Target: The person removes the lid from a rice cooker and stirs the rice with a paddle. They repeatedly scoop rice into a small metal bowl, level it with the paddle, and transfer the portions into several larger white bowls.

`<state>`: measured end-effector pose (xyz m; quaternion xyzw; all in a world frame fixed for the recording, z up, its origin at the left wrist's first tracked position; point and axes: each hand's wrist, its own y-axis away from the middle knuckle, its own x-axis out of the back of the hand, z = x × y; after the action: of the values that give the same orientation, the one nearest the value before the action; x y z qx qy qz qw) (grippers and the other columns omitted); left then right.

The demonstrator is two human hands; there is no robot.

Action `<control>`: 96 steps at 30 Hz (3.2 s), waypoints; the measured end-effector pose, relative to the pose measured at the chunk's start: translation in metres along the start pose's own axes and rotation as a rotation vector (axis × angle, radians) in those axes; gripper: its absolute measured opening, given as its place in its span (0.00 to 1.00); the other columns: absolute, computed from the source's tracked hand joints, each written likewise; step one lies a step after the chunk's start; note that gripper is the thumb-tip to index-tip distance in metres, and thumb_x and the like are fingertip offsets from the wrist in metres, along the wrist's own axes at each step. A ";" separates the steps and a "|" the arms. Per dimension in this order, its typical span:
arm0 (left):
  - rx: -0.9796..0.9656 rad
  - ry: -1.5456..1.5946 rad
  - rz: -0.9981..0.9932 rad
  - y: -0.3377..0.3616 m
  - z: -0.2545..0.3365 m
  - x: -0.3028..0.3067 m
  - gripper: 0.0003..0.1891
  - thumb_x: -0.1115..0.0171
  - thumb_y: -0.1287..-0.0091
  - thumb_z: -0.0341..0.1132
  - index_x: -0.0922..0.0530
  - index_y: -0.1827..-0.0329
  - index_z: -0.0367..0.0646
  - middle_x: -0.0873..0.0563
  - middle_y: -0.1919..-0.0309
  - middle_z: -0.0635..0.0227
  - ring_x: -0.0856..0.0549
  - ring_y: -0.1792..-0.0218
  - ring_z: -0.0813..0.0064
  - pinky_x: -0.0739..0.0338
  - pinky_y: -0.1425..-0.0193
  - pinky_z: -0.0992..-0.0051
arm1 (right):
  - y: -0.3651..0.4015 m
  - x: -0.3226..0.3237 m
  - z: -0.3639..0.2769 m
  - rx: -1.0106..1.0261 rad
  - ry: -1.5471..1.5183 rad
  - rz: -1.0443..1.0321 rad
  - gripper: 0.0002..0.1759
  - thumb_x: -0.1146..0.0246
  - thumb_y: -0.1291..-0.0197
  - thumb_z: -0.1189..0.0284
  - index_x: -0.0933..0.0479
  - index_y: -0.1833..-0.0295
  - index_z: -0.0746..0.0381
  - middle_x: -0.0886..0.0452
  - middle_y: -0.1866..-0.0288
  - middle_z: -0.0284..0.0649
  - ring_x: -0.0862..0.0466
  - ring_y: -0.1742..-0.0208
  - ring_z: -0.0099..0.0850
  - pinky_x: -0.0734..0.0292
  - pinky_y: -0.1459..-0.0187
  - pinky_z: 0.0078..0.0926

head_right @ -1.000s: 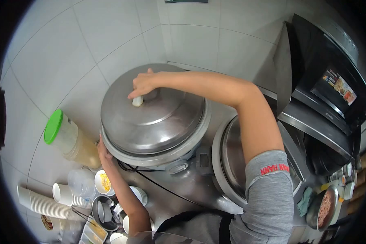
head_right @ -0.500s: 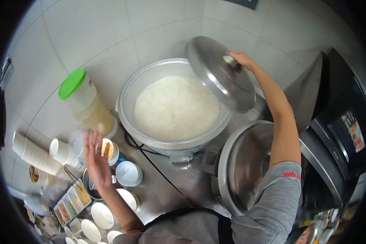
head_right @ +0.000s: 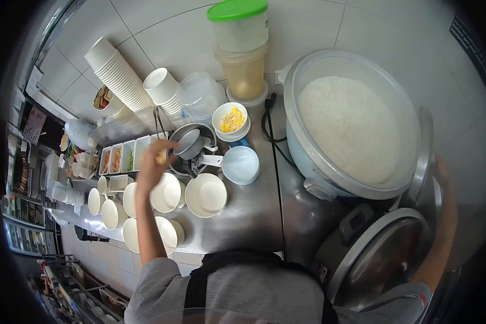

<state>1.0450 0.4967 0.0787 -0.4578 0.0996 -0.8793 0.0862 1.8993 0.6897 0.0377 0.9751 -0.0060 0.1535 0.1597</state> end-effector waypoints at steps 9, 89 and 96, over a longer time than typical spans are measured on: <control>-0.253 -0.282 0.177 -0.001 0.004 -0.097 0.07 0.36 0.49 0.29 0.24 0.67 0.44 0.19 0.71 0.67 0.19 0.65 0.66 0.24 0.64 0.68 | -0.006 0.026 -0.036 -0.215 0.521 0.054 0.37 0.58 0.41 0.40 0.39 0.34 0.51 0.44 0.30 0.42 0.43 0.32 0.49 0.46 0.39 0.56; -0.294 0.679 0.053 -0.050 0.165 -0.250 0.62 0.20 0.69 0.36 0.55 0.32 0.29 0.45 0.35 0.42 0.43 0.34 0.46 0.50 0.31 0.59 | -0.108 -0.299 -0.212 0.924 1.974 0.605 0.05 0.40 0.55 0.67 0.19 0.78 0.47 0.18 0.74 0.26 0.27 0.57 0.26 0.41 0.50 0.24; -0.301 0.651 0.047 -0.049 0.165 -0.249 0.63 0.19 0.70 0.36 0.55 0.32 0.29 0.46 0.35 0.42 0.43 0.35 0.45 0.49 0.32 0.58 | -0.005 -0.345 -0.207 1.125 1.874 0.366 0.03 0.39 0.60 0.71 0.22 0.81 0.55 0.21 0.77 0.31 0.27 0.60 0.28 0.38 0.56 0.26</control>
<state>1.3184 0.5888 -0.0122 -0.1586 0.2607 -0.9523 0.0019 1.5096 0.7468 0.1192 0.3909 0.0439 0.8327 -0.3897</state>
